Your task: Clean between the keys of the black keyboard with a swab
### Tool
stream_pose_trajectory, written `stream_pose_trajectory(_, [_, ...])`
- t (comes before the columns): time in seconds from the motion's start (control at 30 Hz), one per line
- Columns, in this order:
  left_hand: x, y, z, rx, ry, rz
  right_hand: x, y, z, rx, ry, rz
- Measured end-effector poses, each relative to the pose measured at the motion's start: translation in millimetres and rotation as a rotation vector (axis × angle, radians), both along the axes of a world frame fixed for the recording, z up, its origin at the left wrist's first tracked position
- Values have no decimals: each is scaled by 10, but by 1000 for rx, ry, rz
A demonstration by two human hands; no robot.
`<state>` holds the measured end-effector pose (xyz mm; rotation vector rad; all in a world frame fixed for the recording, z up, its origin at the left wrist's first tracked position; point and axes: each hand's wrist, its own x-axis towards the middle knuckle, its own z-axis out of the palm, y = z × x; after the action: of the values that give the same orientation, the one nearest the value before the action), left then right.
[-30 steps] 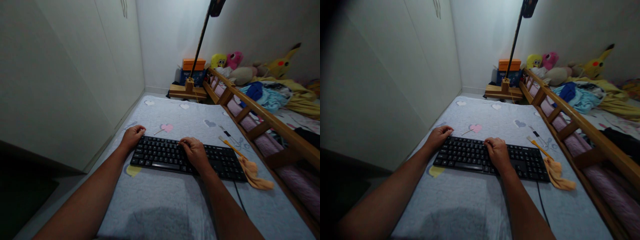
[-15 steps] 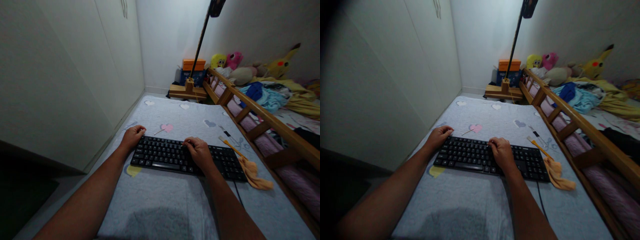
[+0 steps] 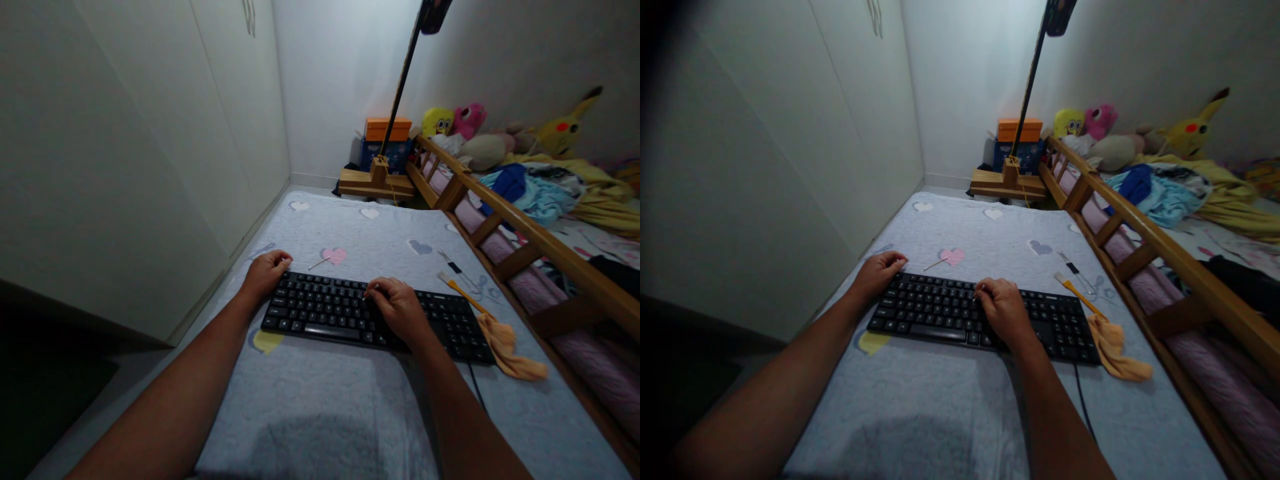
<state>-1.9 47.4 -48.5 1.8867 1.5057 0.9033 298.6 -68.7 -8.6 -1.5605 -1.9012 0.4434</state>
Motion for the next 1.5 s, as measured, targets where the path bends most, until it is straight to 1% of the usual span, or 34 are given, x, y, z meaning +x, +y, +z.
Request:
stream_pose_trajectory(0.17, [-1, 6, -1, 6, 23, -3, 6, 25, -53, 20, 5, -51])
stream_pose_trajectory(0.33, [-20, 33, -43, 3, 21, -1, 6, 62, -104, 60, 27, -90])
stream_pose_trajectory(0.47, [-31, 43, -62, 5, 18, -10, 6, 80, -118, 63, 33, -96])
stream_pose_trajectory(1.03, [-12, 15, -25, -1, 8, 1, 25, 76, -120, 63, 45, -108])
stream_pose_trajectory(1.27, [-20, 29, -42, 6, 12, 4, 38, 84, -146, 69, 54, -121])
stream_pose_trajectory(1.5, [3, -4, -1, -5, 16, 22, 19, 77, -154, 66, 59, -127])
